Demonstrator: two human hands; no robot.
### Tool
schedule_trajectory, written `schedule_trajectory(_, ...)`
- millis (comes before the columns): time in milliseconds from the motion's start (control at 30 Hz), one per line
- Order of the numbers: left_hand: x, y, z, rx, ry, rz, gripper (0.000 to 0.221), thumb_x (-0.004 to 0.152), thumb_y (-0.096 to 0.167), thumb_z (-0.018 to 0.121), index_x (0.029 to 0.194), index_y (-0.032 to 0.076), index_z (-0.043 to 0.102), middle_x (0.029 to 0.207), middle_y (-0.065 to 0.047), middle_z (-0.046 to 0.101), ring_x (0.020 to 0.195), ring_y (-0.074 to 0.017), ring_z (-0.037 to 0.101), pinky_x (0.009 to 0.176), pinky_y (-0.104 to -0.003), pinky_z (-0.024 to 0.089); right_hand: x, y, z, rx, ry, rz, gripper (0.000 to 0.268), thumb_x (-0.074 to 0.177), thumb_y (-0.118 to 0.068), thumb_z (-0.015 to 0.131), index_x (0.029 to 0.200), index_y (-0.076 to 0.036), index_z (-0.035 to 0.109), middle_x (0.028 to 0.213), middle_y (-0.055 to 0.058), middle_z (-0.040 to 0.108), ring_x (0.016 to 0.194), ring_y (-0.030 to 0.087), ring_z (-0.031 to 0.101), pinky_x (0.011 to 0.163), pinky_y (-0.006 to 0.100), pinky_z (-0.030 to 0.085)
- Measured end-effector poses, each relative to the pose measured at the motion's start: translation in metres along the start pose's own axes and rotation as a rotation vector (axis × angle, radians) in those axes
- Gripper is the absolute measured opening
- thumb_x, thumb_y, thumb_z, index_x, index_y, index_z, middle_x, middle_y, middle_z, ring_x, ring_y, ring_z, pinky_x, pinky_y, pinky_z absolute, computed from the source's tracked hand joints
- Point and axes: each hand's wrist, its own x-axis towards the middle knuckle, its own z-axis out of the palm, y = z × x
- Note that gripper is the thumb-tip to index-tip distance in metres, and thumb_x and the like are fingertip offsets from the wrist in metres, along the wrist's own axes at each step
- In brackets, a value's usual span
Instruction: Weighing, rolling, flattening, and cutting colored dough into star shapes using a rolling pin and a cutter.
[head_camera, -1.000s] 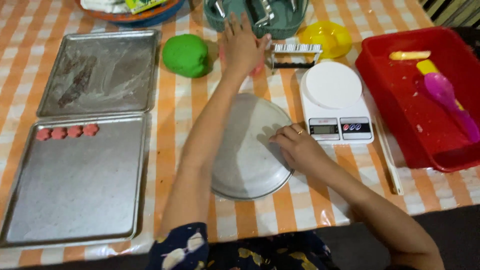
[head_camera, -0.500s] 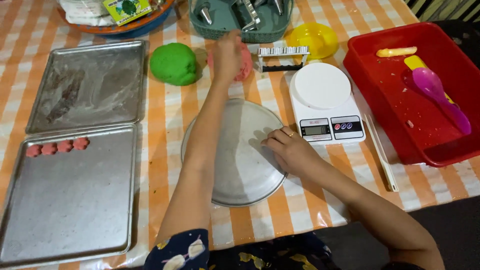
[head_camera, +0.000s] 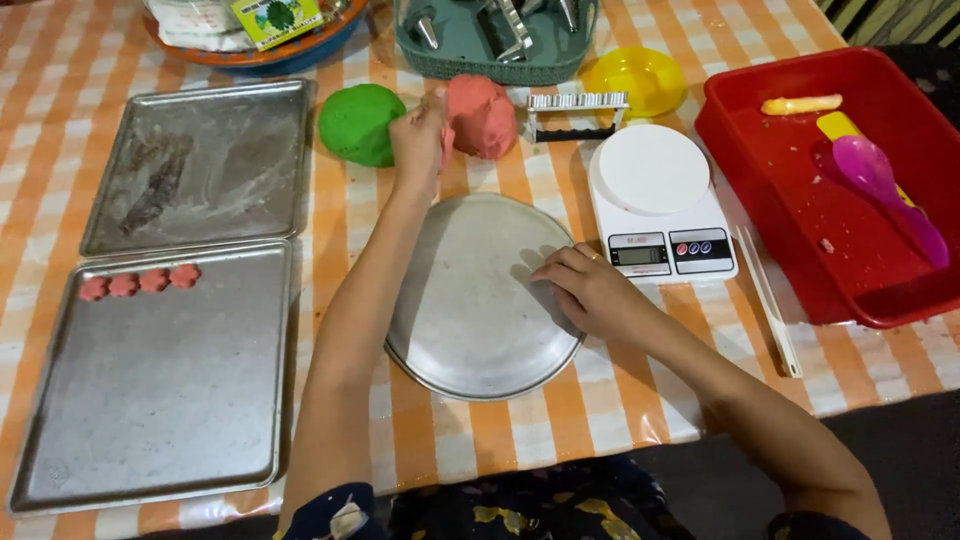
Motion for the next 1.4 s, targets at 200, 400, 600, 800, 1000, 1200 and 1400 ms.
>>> schedule_trajectory(200,-0.004,0.012,0.003,-0.259,0.067,-0.139,0.054,0.094,0.036,0.068,0.054,0.019,0.038,0.043,0.003,0.04,0.042,-0.0106,0.036,0.05,-0.028,0.03,0.003,-0.007,-0.013,0.038,0.017,0.004,0.027,0.097,-0.003,0.061,0.123,-0.005,0.065,0.12,0.013,0.061,0.108,0.03,0.062,0.093,0.04,0.052)
schedule_trajectory(400,0.007,0.024,0.031,0.311,-0.079,0.032,0.052,0.092,0.002,0.065,0.141,0.012,0.049,0.133,-0.006,0.061,0.11,-0.0161,0.065,0.091,-0.026,0.06,-0.018,-0.026,-0.087,0.09,-0.027,0.314,0.07,0.075,0.023,0.034,0.13,-0.011,0.062,0.122,0.009,0.071,0.088,0.016,0.078,0.083,0.031,0.059)
schedule_trajectory(600,-0.018,0.01,0.067,0.45,-0.34,0.258,0.031,0.099,0.014,0.067,0.129,0.015,0.059,0.085,0.001,0.07,0.064,-0.0065,0.064,0.05,-0.015,0.054,-0.017,-0.041,-0.136,-0.025,0.264,0.216,0.019,0.106,-0.005,0.059,0.124,-0.005,0.061,0.119,0.013,0.069,0.112,0.027,0.068,0.098,0.036,0.055)
schedule_trajectory(800,-0.08,0.028,0.144,0.394,-0.625,0.203,0.044,0.096,-0.007,0.054,0.136,0.013,0.052,0.12,-0.009,0.067,0.097,-0.0178,0.072,0.065,-0.023,0.063,-0.022,-0.021,-0.131,-0.177,0.668,0.281,0.017,0.112,0.022,0.063,0.118,0.006,0.065,0.11,0.019,0.072,0.08,0.022,0.061,0.064,0.028,0.042)
schedule_trajectory(1000,-0.124,0.02,0.207,0.834,-0.671,0.516,0.024,0.105,0.021,0.043,0.118,0.011,0.059,0.134,-0.007,0.061,0.122,-0.0251,0.057,0.102,-0.041,0.052,-0.047,0.031,-0.127,-0.455,0.646,0.184,0.013,0.113,0.018,0.067,0.119,0.007,0.065,0.111,0.023,0.072,0.099,0.035,0.07,0.082,0.04,0.057)
schedule_trajectory(1200,-0.118,0.005,0.22,1.105,-0.97,0.397,0.053,0.097,0.036,0.042,0.148,0.025,0.042,0.153,-0.009,0.041,0.145,-0.0318,0.03,0.12,-0.061,0.018,-0.05,0.027,-0.126,-0.355,0.596,0.27,0.024,0.103,0.027,0.061,0.118,0.008,0.064,0.113,0.023,0.071,0.1,0.037,0.07,0.083,0.041,0.057)
schedule_trajectory(1400,-0.114,0.035,0.176,0.601,-0.677,0.626,0.036,0.097,0.036,0.058,0.125,0.017,0.07,0.138,-0.009,0.066,0.133,-0.0282,0.057,0.11,-0.051,0.045,-0.064,0.047,-0.12,-0.296,0.663,0.19,0.024,0.104,0.029,0.062,0.101,0.005,0.062,0.096,0.017,0.066,0.083,0.03,0.061,0.071,0.035,0.044)
